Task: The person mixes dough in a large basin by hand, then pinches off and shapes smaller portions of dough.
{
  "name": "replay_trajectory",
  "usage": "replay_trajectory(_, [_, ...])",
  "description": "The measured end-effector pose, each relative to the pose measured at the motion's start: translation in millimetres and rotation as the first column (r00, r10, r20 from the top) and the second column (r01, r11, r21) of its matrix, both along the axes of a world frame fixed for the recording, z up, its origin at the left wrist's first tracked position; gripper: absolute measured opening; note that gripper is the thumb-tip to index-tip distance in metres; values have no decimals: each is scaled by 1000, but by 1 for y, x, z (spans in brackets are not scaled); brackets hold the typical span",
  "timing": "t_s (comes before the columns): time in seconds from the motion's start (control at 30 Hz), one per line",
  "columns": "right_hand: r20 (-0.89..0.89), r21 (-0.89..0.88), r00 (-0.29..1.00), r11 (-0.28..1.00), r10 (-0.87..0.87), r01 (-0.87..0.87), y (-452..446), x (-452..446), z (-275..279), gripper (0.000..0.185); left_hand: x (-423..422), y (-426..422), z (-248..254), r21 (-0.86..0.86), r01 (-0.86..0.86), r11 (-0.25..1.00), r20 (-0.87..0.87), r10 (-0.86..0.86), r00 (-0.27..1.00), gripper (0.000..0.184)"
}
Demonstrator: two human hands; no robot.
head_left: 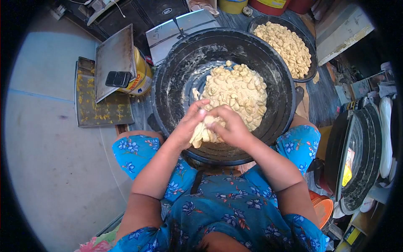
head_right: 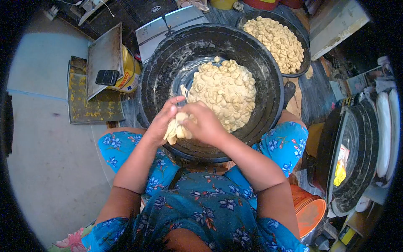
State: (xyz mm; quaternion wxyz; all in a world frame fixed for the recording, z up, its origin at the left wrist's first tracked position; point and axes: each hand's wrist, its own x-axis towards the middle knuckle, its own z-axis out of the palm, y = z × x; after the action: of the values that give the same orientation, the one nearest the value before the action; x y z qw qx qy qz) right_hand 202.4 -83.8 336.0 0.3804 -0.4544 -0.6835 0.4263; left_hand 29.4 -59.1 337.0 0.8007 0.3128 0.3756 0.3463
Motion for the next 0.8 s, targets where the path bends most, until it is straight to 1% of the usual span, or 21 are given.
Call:
replay_trajectory(0.03, [-85, -79, 994, 995, -70, 63, 1, 0, -3, 30, 1, 0, 4, 30, 40, 999, -4, -40, 999, 42])
replay_trajectory(0.07, [-215, -126, 962, 982, -169, 144, 3, 0, -5, 29, 1, 0, 8, 59, 79, 995, -9, -79, 997, 41])
replay_trajectory(0.1, [-334, -183, 904, 959, -267, 216, 5, -1, -6, 28, -2, 1, 10, 39, 120, 992, 2, -120, 993, 38])
replay_trajectory(0.13, [-441, -248, 822, 929, -361, 275, 8, -2, -4, 26, -4, 3, 6, 57, 114, 992, 4, -115, 993, 39])
replay_trajectory(0.2, [-220, -37, 922, 948, -318, 317, 13, 9, 7, 35, -8, 5, -2, 96, 104, 990, 6, -105, 994, 41])
replay_trajectory(0.23, [-12, 173, 961, 946, -275, 273, 15, 15, 5, 38, -9, 5, -2, 102, 75, 992, 84, -84, 993, 43])
replay_trajectory(0.3, [-8, 62, 994, 992, -112, 112, 11, 15, 3, 43, -11, 4, 1, 107, 19, 994, 236, -44, 971, 49])
replay_trajectory(0.33, [-10, 3, 999, 999, -32, 32, 9, 14, 2, 46, -9, 4, 3, 142, -28, 989, 231, -6, 973, 50])
replay_trajectory(0.37, [-232, -212, 972, 973, 39, -90, 6, 9, -2, 45, -6, 3, 5, 177, -74, 982, 227, 32, 973, 52])
replay_trajectory(0.4, [-453, -382, 890, 889, 56, -251, 5, 6, -4, 44, -5, 3, 5, 211, -119, 970, 225, 70, 972, 54])
replay_trajectory(0.43, [-349, -468, 937, 861, 27, -199, 7, 7, -3, 43, -6, 3, 4, 221, -119, 968, 246, 63, 967, 53])
replay_trajectory(0.53, [-478, -415, 874, 900, -90, -134, 11, 8, -3, 37, -6, 4, -1, 119, -203, 972, 245, 169, 955, 49])
replay_trajectory(0.6, [-496, -337, 858, 940, -137, -45, 9, 5, 1, 27, -5, 4, -1, 138, -58, 989, 49, 52, 997, 43])
replay_trajectory(0.63, [-506, -298, 848, 955, -158, 0, 9, 4, 3, 23, -4, 4, 0, 137, 15, 991, -52, -8, 999, 41])
replay_trajectory(0.73, [-533, -328, 766, 922, -360, 205, 10, 6, 9, 19, -8, 8, -3, 135, 174, 975, -160, -152, 975, 35])
replay_trajectory(0.77, [-427, -215, 816, 920, -390, 327, 13, 10, 11, 19, -11, 9, -12, 85, 111, 990, -131, -100, 986, 31])
replay_trajectory(0.8, [-434, -283, 809, 913, -396, 295, 16, 15, 12, 19, -9, 7, -8, 80, 79, 994, -77, -73, 994, 32])
